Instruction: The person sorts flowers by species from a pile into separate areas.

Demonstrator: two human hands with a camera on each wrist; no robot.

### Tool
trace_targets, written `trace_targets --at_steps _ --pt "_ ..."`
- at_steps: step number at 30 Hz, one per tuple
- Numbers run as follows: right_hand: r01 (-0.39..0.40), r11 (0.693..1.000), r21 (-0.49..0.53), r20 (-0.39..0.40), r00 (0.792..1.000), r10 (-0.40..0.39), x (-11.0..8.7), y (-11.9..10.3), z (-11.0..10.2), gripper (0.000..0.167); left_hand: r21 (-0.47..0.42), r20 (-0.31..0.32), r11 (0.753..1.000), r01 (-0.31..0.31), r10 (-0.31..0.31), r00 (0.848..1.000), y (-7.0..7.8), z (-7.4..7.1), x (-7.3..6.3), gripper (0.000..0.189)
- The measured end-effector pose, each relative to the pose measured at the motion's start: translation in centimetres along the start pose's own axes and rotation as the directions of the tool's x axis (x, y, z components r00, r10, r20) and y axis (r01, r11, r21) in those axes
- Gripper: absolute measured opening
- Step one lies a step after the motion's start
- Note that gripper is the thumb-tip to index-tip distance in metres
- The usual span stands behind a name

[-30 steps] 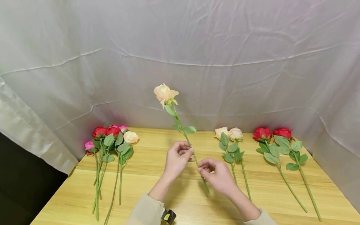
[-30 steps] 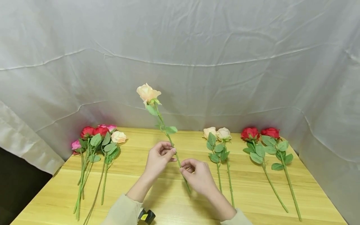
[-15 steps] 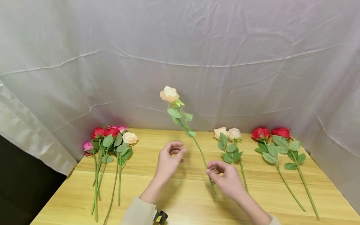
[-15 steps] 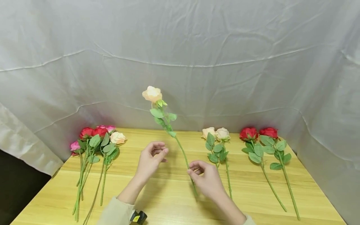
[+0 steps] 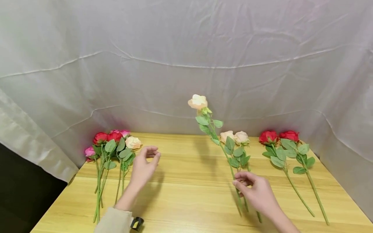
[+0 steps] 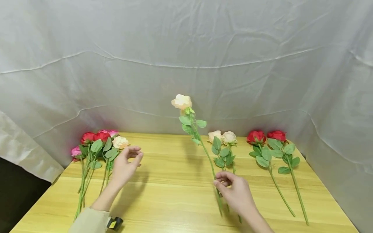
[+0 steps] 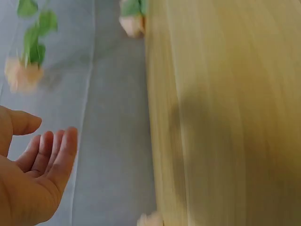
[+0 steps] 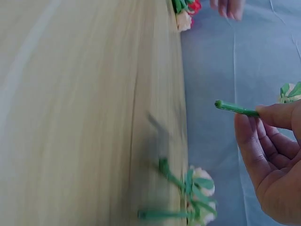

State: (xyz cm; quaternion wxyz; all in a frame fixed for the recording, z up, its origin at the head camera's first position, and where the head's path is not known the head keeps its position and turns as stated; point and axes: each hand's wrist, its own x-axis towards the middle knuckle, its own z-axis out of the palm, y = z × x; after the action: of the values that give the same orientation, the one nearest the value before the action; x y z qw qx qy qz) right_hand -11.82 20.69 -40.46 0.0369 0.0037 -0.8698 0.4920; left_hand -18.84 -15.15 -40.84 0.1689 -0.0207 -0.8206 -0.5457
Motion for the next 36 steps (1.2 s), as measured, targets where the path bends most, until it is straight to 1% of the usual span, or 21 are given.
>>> trace_targets --at_steps 3,7,9,11,13,15,19,22,25,28,33,36 --pt "-0.033 0.999 -0.032 0.004 0.999 0.033 -0.4 0.7 -1.1 0.022 0.128 -0.023 0.992 -0.003 0.006 1.0 -0.7 -2.7 0.2 0.028" --pt "-0.067 0.996 -0.059 0.013 0.998 0.067 -0.7 1.8 -2.3 0.022 0.249 -0.054 0.968 0.029 -0.016 0.998 -1.5 -6.3 0.5 0.027" --pt "-0.072 0.994 -0.085 0.021 0.997 0.074 -0.8 2.2 -2.8 0.022 0.312 -0.068 0.949 0.05 -0.03 0.997 -1.9 -7.9 0.5 0.028" --pt "-0.073 0.991 -0.111 0.03 0.997 0.076 -0.8 2.6 -3.2 0.022 0.376 -0.068 0.924 0.065 -0.043 0.997 -2.4 -9.2 0.5 0.029" --pt "-0.071 0.988 -0.136 0.035 0.996 0.076 -1.0 2.8 -3.5 0.02 0.428 -0.055 0.901 0.079 -0.061 0.997 -3.0 -10.2 0.4 0.029" --pt "-0.07 0.985 -0.155 0.039 0.996 0.077 -1.0 3.0 -3.7 0.019 0.472 -0.03 0.877 0.089 -0.085 0.996 -3.5 -10.8 0.3 0.029" --pt "-0.09 0.978 -0.19 0.054 0.993 0.102 -0.9 3.4 -3.7 0.015 0.536 0.053 0.838 0.096 -0.147 0.988 -4.1 -11.3 0.1 0.028" --pt "-0.11 0.971 -0.212 0.061 0.99 0.126 -0.7 3.6 -3.6 0.014 0.565 0.119 0.82 0.093 -0.192 0.974 -4.3 -11.1 0.1 0.027" --pt "-0.128 0.964 -0.232 0.061 0.987 0.145 -0.6 3.8 -3.5 0.012 0.59 0.171 0.802 0.093 -0.237 0.956 -4.4 -10.8 0.0 0.029" --pt "-0.144 0.958 -0.247 0.061 0.985 0.163 -0.5 3.9 -3.4 0.011 0.616 0.205 0.783 0.09 -0.269 0.941 -4.5 -10.4 0.1 0.032" --pt "-0.16 0.954 -0.252 0.064 0.981 0.182 -0.3 4.1 -3.2 0.013 0.67 0.23 0.74 0.054 -0.277 0.933 -4.8 -10.0 0.3 0.029" --pt "-0.162 0.953 -0.255 0.069 0.98 0.185 -0.2 4.3 -3.1 0.014 0.687 0.235 0.724 0.058 -0.298 0.925 -4.8 -9.8 0.4 0.023"
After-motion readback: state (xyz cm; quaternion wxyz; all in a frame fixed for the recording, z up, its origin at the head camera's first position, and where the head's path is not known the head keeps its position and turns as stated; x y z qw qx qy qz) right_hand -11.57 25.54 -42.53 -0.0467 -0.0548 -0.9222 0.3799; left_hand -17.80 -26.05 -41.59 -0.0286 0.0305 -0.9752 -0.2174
